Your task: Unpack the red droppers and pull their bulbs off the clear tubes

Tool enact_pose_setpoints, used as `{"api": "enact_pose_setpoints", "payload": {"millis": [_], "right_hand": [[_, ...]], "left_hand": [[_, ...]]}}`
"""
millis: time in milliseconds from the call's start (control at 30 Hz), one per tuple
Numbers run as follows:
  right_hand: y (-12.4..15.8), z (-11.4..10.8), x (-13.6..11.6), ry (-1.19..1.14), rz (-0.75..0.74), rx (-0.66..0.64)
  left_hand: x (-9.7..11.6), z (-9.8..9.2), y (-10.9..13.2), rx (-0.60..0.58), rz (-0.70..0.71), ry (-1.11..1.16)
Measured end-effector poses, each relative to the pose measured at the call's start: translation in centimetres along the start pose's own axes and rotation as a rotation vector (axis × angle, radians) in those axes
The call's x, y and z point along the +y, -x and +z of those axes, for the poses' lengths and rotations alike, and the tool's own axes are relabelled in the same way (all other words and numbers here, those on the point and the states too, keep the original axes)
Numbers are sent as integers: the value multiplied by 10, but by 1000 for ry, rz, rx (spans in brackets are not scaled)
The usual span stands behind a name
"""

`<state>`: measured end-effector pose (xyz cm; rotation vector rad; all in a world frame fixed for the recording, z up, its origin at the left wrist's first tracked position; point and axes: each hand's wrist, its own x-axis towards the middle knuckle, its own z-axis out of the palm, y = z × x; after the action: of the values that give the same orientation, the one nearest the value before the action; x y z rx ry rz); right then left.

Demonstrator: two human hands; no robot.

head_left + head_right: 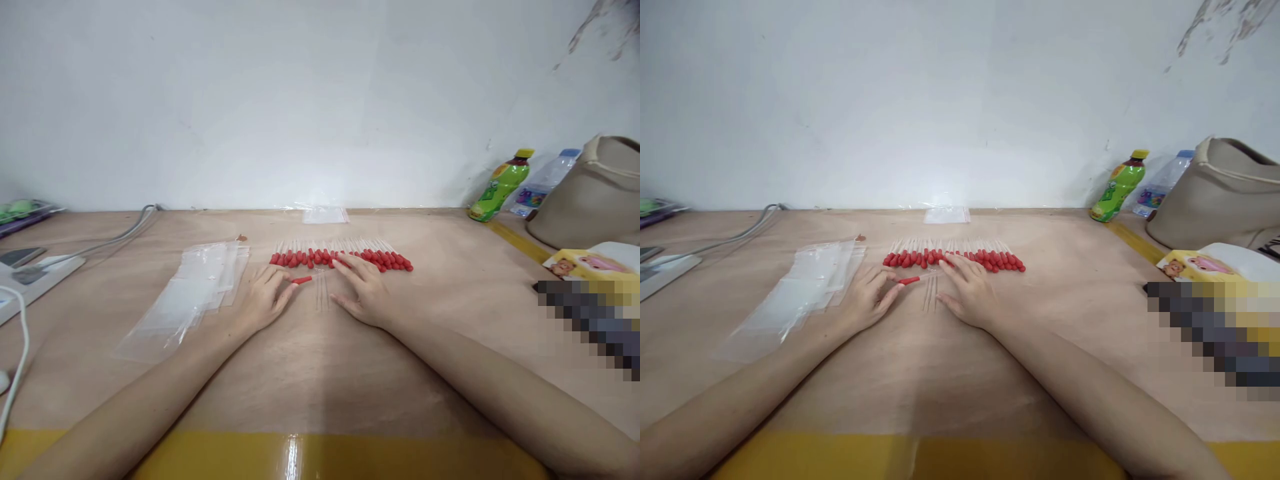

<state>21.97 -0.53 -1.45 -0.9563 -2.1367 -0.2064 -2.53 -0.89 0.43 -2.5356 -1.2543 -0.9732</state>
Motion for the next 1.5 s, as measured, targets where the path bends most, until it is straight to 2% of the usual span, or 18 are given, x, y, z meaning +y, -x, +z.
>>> {"api": "enact_pose_setpoints", "payload": {"millis": [67,167,300,500,633,767,967,1167,1500], "right_hand": [[0,0,0,-5,-50,-56],[1,2,2,-26,-71,-70],[1,4,3,-70,-116,-63],[1,4,2,-101,-156,-63],[0,5,0,-110,-195,-36],[-1,5,-2,-127,-213,-46],[1,11,-2,-226,-242,-31],[0,12,-7,-334,-265,-14],[3,11,-10,-285,-308,-43]], "left_hand": [[5,3,1,-10,51,24],[7,6,2,-3,106,51],[7,7,3,18,164,74],[18,7,-1,38,154,112],[25,16,-7,40,262,128],[24,25,-8,93,350,98],[23,24,-7,119,417,44],[27,19,-9,29,438,36],[24,17,-5,-86,371,111]]}}
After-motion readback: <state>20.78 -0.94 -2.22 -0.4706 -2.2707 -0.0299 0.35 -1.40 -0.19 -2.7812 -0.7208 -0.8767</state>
